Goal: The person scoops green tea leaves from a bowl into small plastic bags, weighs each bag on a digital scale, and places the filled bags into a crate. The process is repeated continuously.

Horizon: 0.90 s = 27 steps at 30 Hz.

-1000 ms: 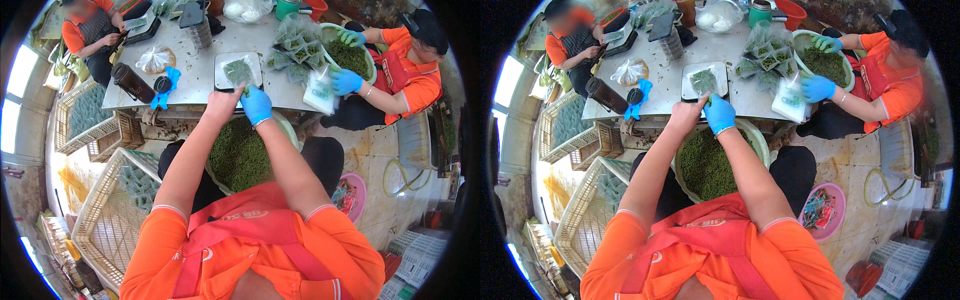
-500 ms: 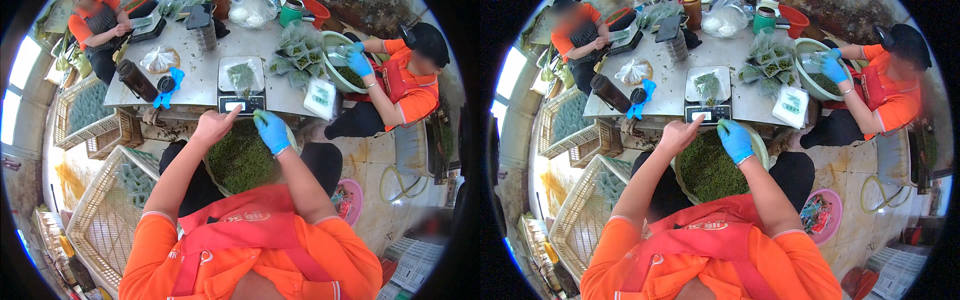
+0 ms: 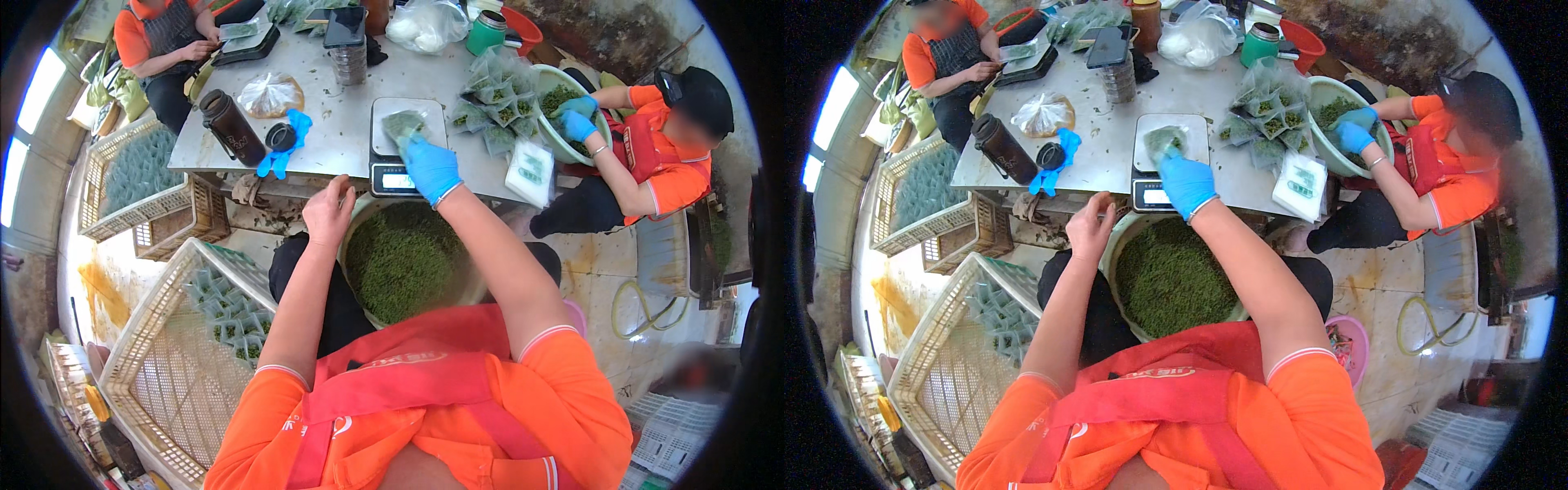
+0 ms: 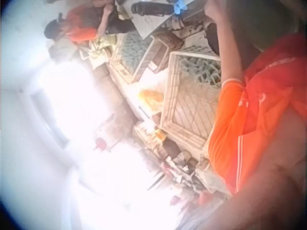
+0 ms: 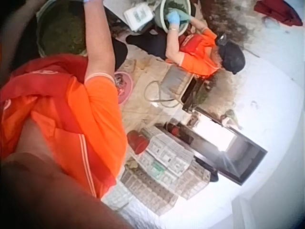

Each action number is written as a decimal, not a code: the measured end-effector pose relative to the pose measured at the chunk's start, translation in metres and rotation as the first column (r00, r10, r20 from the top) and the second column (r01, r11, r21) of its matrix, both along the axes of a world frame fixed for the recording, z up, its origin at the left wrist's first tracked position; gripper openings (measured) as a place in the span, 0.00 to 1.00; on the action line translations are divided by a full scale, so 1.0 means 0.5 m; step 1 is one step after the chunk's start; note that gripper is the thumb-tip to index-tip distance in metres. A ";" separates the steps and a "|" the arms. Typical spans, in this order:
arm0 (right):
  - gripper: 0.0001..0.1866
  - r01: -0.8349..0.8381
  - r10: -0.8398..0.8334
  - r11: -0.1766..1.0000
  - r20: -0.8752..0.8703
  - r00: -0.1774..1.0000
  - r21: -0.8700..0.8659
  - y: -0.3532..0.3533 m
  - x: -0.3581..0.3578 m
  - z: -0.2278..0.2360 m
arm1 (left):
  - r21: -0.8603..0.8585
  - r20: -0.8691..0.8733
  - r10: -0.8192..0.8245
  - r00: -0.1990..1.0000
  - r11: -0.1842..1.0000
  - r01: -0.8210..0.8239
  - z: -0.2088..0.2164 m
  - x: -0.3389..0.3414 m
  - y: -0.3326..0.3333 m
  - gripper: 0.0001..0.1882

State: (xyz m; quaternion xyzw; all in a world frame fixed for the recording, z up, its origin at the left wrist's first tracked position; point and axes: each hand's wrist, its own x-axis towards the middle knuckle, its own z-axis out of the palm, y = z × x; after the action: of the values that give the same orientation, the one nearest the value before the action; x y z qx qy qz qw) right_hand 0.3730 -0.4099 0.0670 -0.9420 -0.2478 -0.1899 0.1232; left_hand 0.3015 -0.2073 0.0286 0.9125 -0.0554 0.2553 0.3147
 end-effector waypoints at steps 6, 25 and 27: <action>0.12 -0.225 0.217 0.973 -0.140 0.966 -0.045 0.136 -0.116 0.080 | 0.197 -0.030 0.147 0.989 0.971 -0.138 0.028 0.010 0.010 0.26; 0.11 -0.276 0.299 0.954 -0.378 0.876 0.115 0.138 -0.116 0.014 | 0.141 -0.138 -0.020 0.990 0.989 0.039 0.006 -0.020 0.005 0.32; 0.12 -0.335 0.486 0.841 -0.323 0.812 0.425 0.100 -0.117 0.068 | 0.070 -0.342 0.082 0.936 0.996 -0.062 0.007 -0.016 0.010 0.33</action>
State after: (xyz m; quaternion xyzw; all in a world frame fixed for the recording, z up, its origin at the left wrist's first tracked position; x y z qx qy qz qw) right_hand 0.3144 -0.3598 0.1008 -0.8455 -0.3785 0.0074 0.3766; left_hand 0.2937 -0.2025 0.0321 0.9533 0.0265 0.1012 0.2834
